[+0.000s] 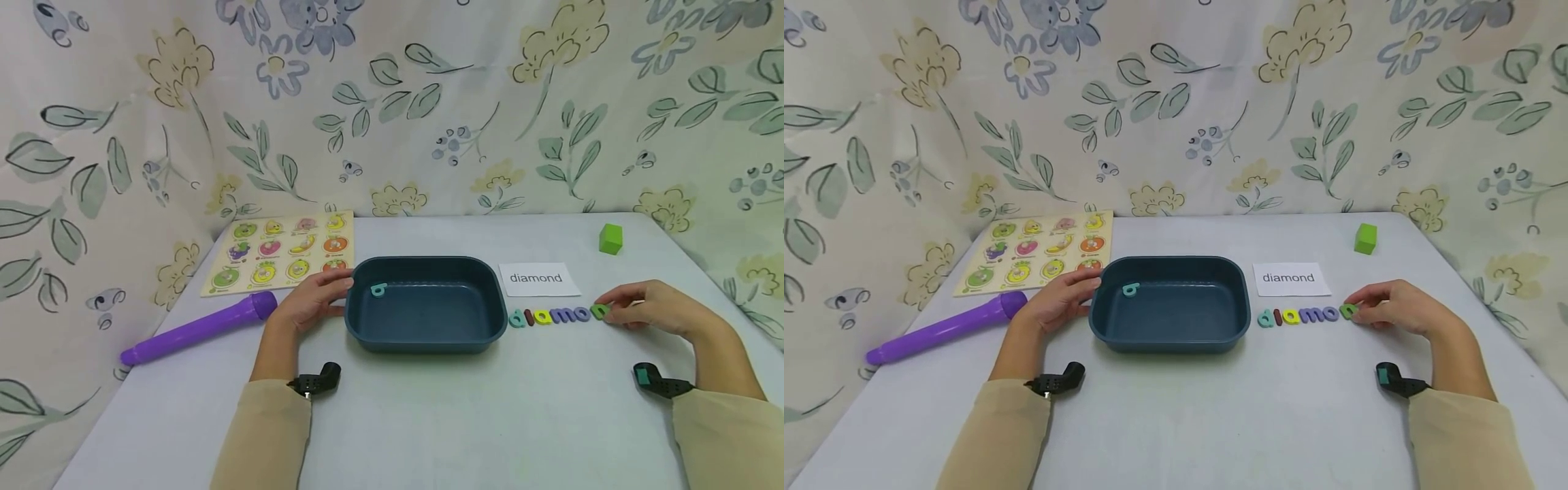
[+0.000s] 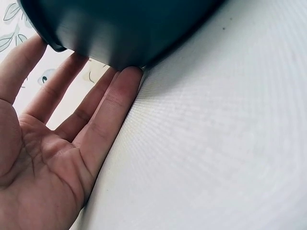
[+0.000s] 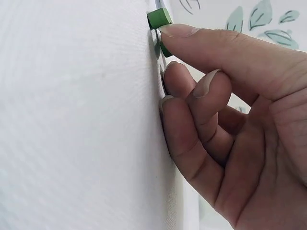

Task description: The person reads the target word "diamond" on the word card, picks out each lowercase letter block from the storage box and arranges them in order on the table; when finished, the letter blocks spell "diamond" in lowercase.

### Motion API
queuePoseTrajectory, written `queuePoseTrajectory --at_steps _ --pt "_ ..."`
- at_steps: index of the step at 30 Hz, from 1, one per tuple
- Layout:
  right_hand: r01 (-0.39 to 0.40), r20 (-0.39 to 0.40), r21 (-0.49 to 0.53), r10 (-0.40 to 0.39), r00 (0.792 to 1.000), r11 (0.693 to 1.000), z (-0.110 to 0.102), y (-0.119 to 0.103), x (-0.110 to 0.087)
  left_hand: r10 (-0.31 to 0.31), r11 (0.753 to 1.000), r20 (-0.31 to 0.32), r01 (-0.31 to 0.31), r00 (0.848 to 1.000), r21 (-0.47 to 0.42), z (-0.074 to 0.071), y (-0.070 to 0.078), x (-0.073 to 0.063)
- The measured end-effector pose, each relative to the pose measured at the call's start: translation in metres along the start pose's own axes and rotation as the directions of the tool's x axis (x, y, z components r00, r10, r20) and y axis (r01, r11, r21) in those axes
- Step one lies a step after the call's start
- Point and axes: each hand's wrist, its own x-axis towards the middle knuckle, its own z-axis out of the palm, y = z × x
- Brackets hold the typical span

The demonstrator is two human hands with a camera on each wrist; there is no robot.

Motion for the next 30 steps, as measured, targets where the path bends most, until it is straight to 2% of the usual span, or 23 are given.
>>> queuePoseTrajectory --at_steps 17,24,30 --pt "0.021 0.003 0.013 -0.021 1.0 1.0 0.004 -0.005 0.002 0.0 1.0 -0.005 -0.001 1.0 -0.013 0.0 0.0 -0.001" --pt "0.055 -0.01 0.002 -0.055 0.998 0.998 0.001 -0.001 -0.002 -0.002 1.0 0.001 0.002 1.0 -0.006 0.0 0.001 0.0" --pt "0.041 -0.044 0.063 -0.039 0.998 0.997 -0.006 0.004 -0.009 0.0 1.0 0.007 0.0 1.0 -0.014 0.001 0.002 0.001"
